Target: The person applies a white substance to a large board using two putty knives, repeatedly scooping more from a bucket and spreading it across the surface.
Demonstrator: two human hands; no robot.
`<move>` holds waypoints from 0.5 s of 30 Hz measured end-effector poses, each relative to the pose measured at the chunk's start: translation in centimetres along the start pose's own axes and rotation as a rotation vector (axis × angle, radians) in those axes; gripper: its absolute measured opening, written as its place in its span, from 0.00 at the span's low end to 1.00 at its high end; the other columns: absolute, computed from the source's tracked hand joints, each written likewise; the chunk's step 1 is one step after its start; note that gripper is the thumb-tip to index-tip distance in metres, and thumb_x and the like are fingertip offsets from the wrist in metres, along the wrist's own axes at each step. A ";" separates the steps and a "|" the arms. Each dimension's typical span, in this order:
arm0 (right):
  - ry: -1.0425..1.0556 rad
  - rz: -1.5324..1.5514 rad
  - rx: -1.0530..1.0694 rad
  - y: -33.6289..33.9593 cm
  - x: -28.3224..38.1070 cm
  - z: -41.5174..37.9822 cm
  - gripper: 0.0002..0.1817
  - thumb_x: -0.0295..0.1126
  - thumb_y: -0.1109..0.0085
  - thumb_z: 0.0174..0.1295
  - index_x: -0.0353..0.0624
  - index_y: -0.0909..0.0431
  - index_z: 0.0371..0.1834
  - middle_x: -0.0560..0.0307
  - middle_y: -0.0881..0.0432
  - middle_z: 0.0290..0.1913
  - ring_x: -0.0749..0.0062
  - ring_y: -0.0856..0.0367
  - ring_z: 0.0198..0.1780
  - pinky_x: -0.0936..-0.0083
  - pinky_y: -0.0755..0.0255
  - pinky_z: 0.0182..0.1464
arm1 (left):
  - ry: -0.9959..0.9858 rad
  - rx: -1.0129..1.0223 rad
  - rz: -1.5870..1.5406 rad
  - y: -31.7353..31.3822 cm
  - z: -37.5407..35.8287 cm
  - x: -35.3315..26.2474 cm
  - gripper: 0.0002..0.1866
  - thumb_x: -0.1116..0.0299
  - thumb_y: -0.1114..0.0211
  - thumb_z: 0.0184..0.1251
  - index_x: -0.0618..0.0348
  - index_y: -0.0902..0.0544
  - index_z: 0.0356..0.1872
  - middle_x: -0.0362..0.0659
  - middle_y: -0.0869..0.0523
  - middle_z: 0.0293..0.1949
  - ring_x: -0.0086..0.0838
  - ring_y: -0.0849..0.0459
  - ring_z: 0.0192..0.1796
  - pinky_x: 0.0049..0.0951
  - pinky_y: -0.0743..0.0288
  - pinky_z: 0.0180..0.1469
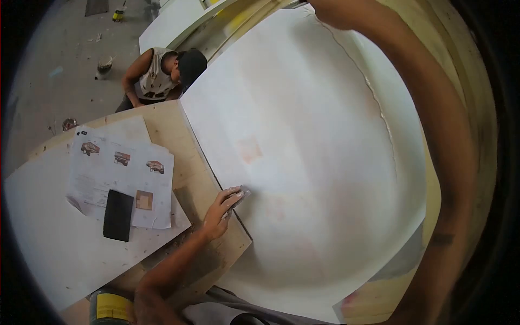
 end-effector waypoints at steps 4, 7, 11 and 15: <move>0.028 -0.109 0.073 -0.7 0.4 4.0 0.11 0.20 0.49 0.54 0.32 0.15 0.33 0.37 0.15 0.37 0.44 0.16 0.41 0.56 0.23 0.43 | 0.096 0.009 -0.020 0.5 0.3 0.4 0.32 0.88 0.50 0.54 0.59 0.26 0.64 0.53 0.29 0.66 0.48 0.33 0.71 0.41 0.43 0.74; 0.095 -0.165 0.044 -1.9 0.2 5.3 0.09 0.22 0.47 0.54 0.33 0.15 0.32 0.38 0.15 0.37 0.45 0.16 0.40 0.57 0.23 0.40 | 0.123 -0.006 0.004 1.1 0.7 0.1 0.35 0.91 0.52 0.51 0.57 0.26 0.64 0.53 0.29 0.66 0.48 0.32 0.70 0.40 0.41 0.74; 0.139 -0.244 0.024 -3.4 -0.4 4.9 0.09 0.24 0.45 0.55 0.37 0.15 0.33 0.43 0.14 0.38 0.50 0.17 0.44 0.58 0.24 0.44 | 0.138 -0.025 0.000 1.3 0.7 0.2 0.37 0.93 0.55 0.49 0.57 0.25 0.64 0.54 0.29 0.65 0.49 0.31 0.70 0.40 0.39 0.73; 0.135 -0.245 -0.025 -3.6 -0.3 2.0 0.09 0.25 0.46 0.56 0.40 0.15 0.35 0.47 0.14 0.39 0.54 0.20 0.50 0.61 0.26 0.51 | 0.155 -0.019 0.014 2.2 0.9 0.0 0.37 0.93 0.55 0.49 0.57 0.25 0.64 0.53 0.29 0.65 0.49 0.31 0.69 0.39 0.38 0.73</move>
Point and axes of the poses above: each hand's wrist, its own z-axis towards the middle knuckle, its own y-axis out of the back of the hand, x = y × z, the point moved 6 cm from there along z, towards the middle knuckle
